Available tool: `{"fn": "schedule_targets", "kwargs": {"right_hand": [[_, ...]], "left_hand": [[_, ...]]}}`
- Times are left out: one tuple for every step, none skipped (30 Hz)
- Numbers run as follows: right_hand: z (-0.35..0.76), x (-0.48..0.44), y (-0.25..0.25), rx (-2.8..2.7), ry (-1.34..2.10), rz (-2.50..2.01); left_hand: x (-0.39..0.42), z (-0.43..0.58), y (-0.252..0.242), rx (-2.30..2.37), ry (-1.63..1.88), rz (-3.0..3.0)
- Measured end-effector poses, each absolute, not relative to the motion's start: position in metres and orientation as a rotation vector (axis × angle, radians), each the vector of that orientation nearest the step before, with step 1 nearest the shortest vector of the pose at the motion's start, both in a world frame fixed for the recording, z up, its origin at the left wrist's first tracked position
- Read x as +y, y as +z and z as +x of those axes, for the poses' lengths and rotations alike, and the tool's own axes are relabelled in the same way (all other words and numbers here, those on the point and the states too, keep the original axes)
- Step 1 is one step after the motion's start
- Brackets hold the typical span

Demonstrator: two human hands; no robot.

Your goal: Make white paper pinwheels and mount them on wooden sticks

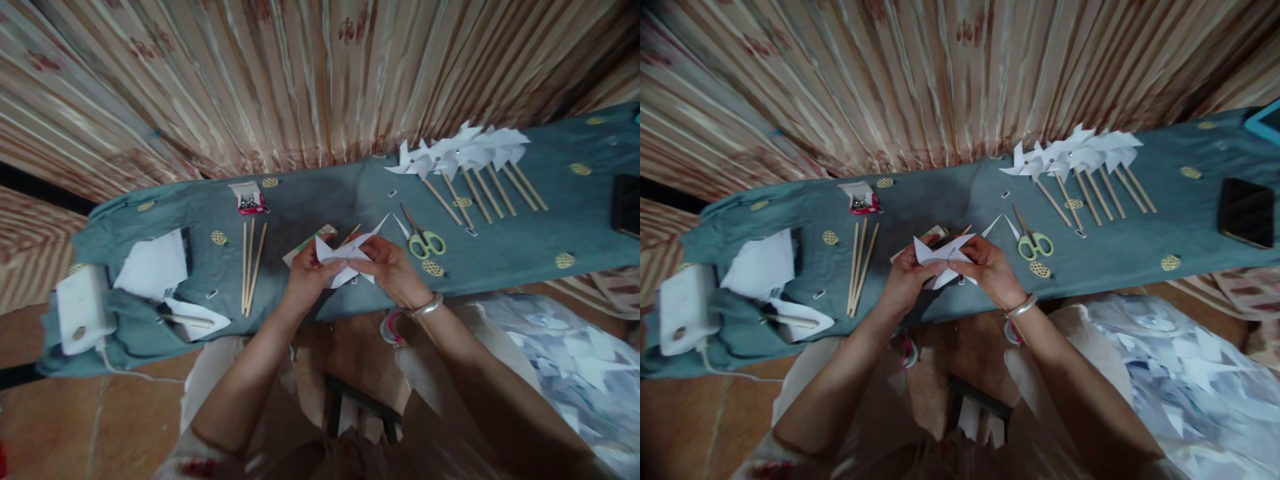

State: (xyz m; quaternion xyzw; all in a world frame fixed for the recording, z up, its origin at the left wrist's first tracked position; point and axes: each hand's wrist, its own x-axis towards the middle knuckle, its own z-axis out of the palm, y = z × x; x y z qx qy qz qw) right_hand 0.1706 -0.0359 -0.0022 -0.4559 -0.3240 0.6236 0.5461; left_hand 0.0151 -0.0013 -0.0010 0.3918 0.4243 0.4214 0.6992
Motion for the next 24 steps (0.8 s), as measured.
{"fn": "schedule_targets", "kwargs": {"right_hand": [[0.170, -0.036, -0.002, -0.765, 1.475, -1.086], [0.170, -0.036, -0.003, -0.763, 1.474, -1.090], [0.170, -0.036, -0.003, -0.762, 1.476, -1.092], [0.169, -0.036, -0.003, -0.763, 1.479, -1.092], [0.169, -0.036, -0.003, -0.765, 1.485, -1.091], [0.168, -0.036, -0.003, -0.766, 1.490, -1.091], [0.168, -0.036, -0.002, -0.768, 1.492, -1.090], [0.168, -0.035, -0.002, -0.771, 1.494, -1.088], [0.167, -0.035, -0.001, -0.774, 1.496, -1.087], [0.167, -0.034, -0.001, -0.778, 1.499, -1.086], [0.166, -0.034, -0.001, -0.783, 1.503, -1.087], [0.166, -0.033, 0.000, -0.787, 1.508, -1.090], [0.165, -0.032, 0.000, -0.789, 1.511, -1.094], [0.164, -0.032, 0.000, -0.788, 1.514, -1.099], [0.164, -0.031, 0.000, -0.787, 1.516, -1.104], [0.163, -0.031, 0.000, -0.786, 1.518, -1.106], [0.162, -0.030, 0.000, -0.785, 1.522, -1.106], [0.161, -0.030, 0.000, -0.783, 1.527, -1.104], [0.161, -0.030, 0.000, -0.781, 1.531, -1.102], [0.160, -0.029, 0.000, -0.778, 1.533, -1.101], [0.160, -0.029, -0.001, -0.778, 1.533, -1.102], [0.160, -0.029, -0.001, -0.780, 1.533, -1.104], [0.160, -0.029, -0.002, -0.784, 1.532, -1.109], [0.160, -0.029, -0.002, -0.789, 1.531, -1.114]], "left_hand": [[-0.001, 0.015, -0.002, 0.942, 0.932, 0.872], [-0.001, 0.014, -0.003, 0.939, 0.927, 0.869], [-0.001, 0.014, -0.003, 0.938, 0.925, 0.868], [-0.001, 0.014, -0.004, 0.936, 0.928, 0.866], [-0.001, 0.014, -0.005, 0.931, 0.930, 0.863], [0.000, 0.013, -0.006, 0.926, 0.933, 0.859], [0.000, 0.013, -0.006, 0.917, 0.939, 0.853], [0.000, 0.013, -0.007, 0.907, 0.946, 0.849], [0.000, 0.012, -0.007, 0.898, 0.954, 0.847], [0.001, 0.012, -0.008, 0.892, 0.963, 0.849], [0.001, 0.011, -0.009, 0.889, 0.971, 0.855], [0.001, 0.011, -0.009, 0.889, 0.977, 0.864], [0.001, 0.010, -0.010, 0.893, 0.981, 0.872], [0.002, 0.009, -0.011, 0.897, 0.982, 0.880], [0.002, 0.009, -0.011, 0.902, 0.987, 0.887], [0.002, 0.008, -0.012, 0.904, 0.992, 0.893], [0.003, 0.008, -0.013, 0.904, 1.001, 0.898], [0.003, 0.008, -0.013, 0.900, 1.011, 0.902], [0.004, 0.007, -0.014, 0.895, 1.021, 0.904], [0.004, 0.007, -0.014, 0.890, 1.031, 0.903], [0.005, 0.007, -0.014, 0.887, 1.039, 0.902], [0.005, 0.007, -0.014, 0.887, 1.040, 0.902], [0.005, 0.007, -0.014, 0.889, 1.040, 0.901], [0.005, 0.007, -0.014, 0.891, 1.039, 0.901]]}}
